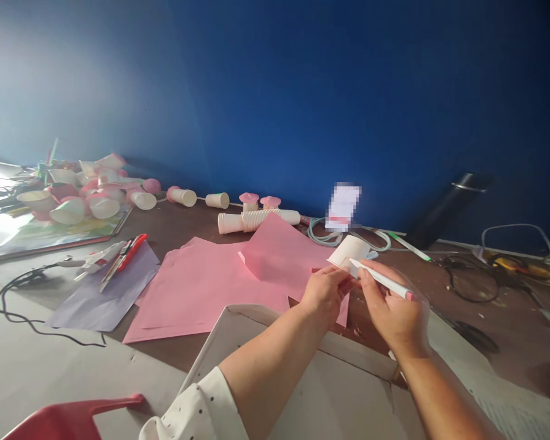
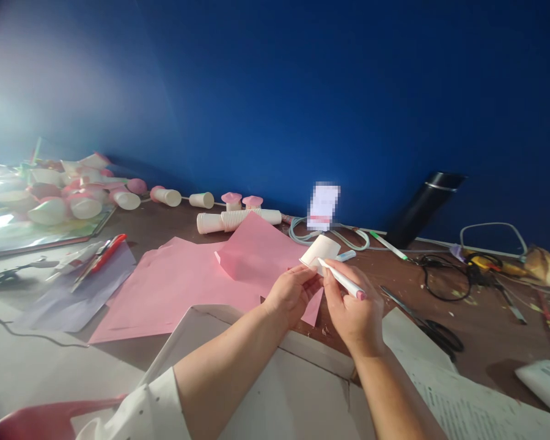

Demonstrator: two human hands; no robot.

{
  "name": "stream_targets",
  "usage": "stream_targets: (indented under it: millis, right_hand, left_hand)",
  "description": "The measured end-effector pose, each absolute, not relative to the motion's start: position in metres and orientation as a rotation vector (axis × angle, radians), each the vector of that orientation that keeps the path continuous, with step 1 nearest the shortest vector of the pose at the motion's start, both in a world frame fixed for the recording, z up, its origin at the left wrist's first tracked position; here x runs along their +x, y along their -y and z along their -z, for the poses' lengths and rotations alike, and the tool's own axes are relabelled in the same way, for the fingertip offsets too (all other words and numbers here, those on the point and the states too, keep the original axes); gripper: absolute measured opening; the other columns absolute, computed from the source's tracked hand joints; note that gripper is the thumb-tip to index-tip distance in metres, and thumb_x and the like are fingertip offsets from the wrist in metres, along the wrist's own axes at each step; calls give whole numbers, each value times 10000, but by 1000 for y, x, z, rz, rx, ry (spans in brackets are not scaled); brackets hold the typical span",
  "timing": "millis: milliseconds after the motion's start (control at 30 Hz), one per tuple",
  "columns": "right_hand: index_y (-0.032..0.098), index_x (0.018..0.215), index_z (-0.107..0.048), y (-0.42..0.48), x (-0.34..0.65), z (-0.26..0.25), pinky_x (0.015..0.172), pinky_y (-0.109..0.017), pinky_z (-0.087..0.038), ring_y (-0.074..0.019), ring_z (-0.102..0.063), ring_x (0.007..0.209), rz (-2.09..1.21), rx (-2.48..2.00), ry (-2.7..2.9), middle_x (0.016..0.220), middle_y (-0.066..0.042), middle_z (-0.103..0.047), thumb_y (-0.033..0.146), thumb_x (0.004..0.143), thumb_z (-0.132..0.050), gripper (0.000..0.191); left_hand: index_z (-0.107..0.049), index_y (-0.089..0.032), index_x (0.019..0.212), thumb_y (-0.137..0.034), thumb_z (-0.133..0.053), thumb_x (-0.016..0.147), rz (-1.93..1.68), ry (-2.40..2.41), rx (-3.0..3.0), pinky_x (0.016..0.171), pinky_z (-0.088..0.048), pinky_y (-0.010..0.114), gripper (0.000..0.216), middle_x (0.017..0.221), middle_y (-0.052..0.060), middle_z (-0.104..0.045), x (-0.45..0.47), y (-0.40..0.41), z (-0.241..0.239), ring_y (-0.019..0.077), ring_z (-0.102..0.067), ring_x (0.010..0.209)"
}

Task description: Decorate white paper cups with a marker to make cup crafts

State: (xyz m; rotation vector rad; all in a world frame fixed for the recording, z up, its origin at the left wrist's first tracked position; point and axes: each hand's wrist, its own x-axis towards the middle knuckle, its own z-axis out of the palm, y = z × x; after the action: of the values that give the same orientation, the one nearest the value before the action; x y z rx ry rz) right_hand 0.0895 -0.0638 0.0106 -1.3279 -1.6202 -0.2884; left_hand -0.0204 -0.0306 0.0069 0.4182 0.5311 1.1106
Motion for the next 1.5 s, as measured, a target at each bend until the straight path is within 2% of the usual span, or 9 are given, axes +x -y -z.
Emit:
stream_targets:
  millis: [800, 1000, 1267, 1500]
  right_hand:
    - [199, 1023, -674, 64, 90, -9, 774, -310, -520, -197, -670, 836, 255, -1346, 1613, 920, -59, -710, 264, 845, -594, 206]
    - [194, 1018, -676, 64, 91, -6, 764, -316, -528, -200, -670, 826, 238, -1352, 1595, 918, -69, -709, 279, 845, -599, 208]
    - [173, 1074, -637, 62, 91, -26, 586, -278, -541, -154, -665, 624, -3, -1234, 1425, 868, -71, -698, 334, 865, -585, 269]
    - [204, 1107, -629, 19, 115, -32, 618, -281, -531, -145, -665, 623, 66, -1304, 1512, 903, -57, -707, 363, 896, -529, 283]
  left_hand:
    - [-568, -119, 601, -152, -691, 671, -1117, -532, 384, 841, -451, 296, 146, 651, 30, -548, -20, 30, -7, 109, -545, 650]
    - [-584, -94, 629, -108, -621, 721, -1115, -541, 371, 791, -473, 265, 100, 646, 37, -543, -20, 30, -8, 99, -544, 626]
    - [-579, -78, 680, -51, -569, 757, -1152, -644, 238, 700, -514, 220, 82, 669, 47, -543, -19, 23, -3, 84, -543, 599]
    - [-585, -74, 702, -45, -575, 762, -1167, -659, 206, 655, -538, 202, 67, 677, 57, -553, -17, 19, 2, 87, -552, 603]
